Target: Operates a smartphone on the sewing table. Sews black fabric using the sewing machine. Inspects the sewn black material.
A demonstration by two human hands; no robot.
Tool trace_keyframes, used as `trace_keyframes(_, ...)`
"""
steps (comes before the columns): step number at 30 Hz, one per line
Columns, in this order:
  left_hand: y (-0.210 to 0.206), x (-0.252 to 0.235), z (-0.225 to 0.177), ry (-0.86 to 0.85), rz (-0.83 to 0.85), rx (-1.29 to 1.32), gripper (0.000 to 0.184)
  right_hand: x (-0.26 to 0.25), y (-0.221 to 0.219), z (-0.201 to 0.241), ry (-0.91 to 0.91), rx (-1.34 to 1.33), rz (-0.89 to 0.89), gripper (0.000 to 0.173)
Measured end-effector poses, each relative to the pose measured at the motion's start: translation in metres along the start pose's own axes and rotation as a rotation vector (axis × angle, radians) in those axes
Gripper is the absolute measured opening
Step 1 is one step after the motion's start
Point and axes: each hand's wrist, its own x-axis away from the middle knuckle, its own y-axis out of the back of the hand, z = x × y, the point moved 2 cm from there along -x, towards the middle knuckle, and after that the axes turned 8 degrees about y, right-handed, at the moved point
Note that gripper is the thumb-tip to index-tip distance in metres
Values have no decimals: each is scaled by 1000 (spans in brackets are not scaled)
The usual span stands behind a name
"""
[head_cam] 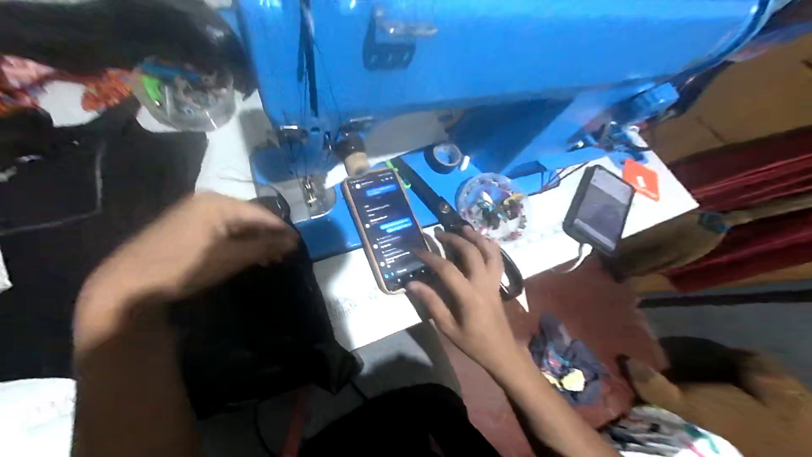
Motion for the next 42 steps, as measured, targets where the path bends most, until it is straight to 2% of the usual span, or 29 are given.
trace_keyframes(2, -20, -2, -19, -55, 169, 13, 21, 0, 2, -5, 44, -5, -9, 27)
trace_keyframes(5, -45, -9, -28, -145, 204, 13, 23, 1, 0, -4, 69, 11, 11, 26)
trace_keyframes(10, -80, -23, -31, -345, -60, -193, 24, -6, 5, -9, 53, -23, -1, 28)
trace_keyframes(16, -108, -31, -25, -423, -309, -94, 23, -19, 7, -29, 94, -118, -3, 29)
trace_keyframes(20, -109, -30, -20, -442, -378, -69, 30, -19, 3, -33, 69, -178, -22, 30)
trace_keyframes(25, -108, -29, -18, -436, -325, -10, 37, -18, 4, -31, 32, -186, -35, 29)
trace_keyframes(32, -110, -28, -20, -452, -251, -48, 34, -17, 4, -31, 30, -195, -42, 27)
trace_keyframes(42, -110, -29, -21, -445, -245, -65, 34, -17, 4, -31, 40, -181, -27, 28)
